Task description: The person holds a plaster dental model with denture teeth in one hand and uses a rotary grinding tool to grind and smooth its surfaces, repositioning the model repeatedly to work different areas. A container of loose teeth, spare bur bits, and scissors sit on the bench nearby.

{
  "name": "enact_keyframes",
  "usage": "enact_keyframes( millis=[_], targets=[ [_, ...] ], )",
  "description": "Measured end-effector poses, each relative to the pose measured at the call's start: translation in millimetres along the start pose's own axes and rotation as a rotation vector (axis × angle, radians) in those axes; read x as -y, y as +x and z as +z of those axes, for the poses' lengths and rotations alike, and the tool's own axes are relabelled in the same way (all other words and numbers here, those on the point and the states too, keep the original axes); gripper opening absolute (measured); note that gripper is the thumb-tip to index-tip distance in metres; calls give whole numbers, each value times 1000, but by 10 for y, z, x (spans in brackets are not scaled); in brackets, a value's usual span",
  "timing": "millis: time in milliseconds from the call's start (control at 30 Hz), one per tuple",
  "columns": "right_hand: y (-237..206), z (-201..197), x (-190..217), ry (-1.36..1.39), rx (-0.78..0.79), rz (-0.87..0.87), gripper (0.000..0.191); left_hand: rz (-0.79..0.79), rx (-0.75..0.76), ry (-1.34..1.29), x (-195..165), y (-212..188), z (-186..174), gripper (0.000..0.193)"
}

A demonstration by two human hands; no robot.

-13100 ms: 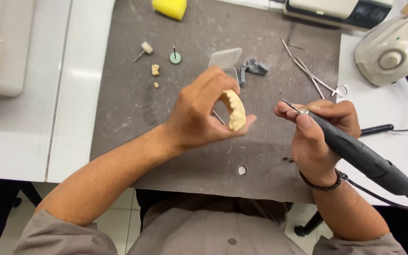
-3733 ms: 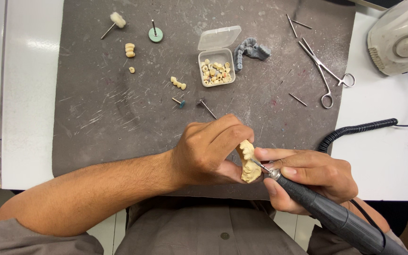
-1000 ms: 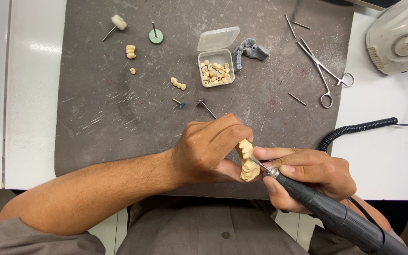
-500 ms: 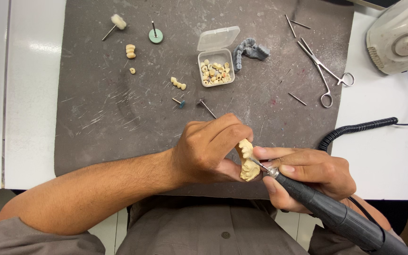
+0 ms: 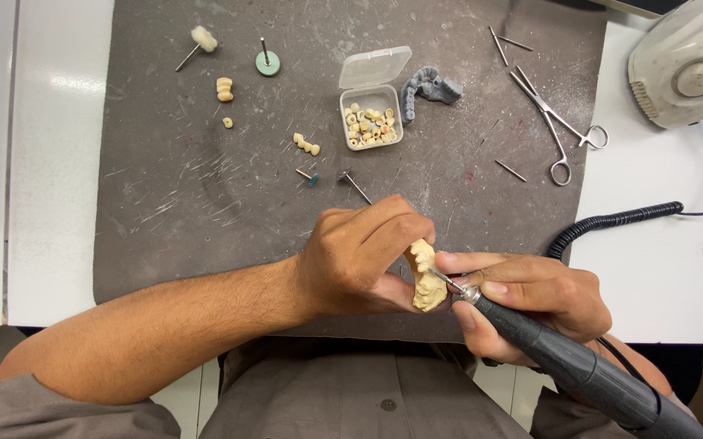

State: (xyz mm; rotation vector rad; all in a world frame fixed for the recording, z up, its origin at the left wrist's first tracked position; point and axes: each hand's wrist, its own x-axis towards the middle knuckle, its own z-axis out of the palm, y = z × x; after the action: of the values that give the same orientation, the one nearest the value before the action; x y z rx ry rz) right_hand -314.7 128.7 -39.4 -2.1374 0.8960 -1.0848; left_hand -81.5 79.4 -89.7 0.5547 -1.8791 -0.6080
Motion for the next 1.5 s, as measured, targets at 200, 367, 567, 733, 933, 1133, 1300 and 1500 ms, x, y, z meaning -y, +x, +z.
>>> enact_keyframes(
  millis=[200, 367, 567, 733, 933, 1133, 1300, 1500],
  targets=[
    [9, 1, 11, 4, 2, 6, 42, -9, 7, -20, -4, 5, -5, 50],
    [14, -1, 12, 3, 6, 19, 43, 3, -3, -19, 10, 21, -10, 49],
    [12, -5, 6, 4, 13, 1, 43, 7, -1, -6, 1, 26, -10, 50],
    [13, 2, 1, 7, 7, 4, 44, 7, -4, -4, 7, 30, -5, 50],
    [32, -1, 7, -6, 19, -2, 44, 7, -2, -8, 13, 30, -20, 50],
    [35, 5, 31, 6, 26, 7, 44, 11, 2, -12, 4, 23, -49, 50],
    [42, 15, 21, 0, 20, -5, 44, 7, 2, -12, 3, 12, -63, 49],
    [36, 18, 31, -6, 25, 3, 45, 10, -2, -22, 11, 16, -38, 52]
  ],
)
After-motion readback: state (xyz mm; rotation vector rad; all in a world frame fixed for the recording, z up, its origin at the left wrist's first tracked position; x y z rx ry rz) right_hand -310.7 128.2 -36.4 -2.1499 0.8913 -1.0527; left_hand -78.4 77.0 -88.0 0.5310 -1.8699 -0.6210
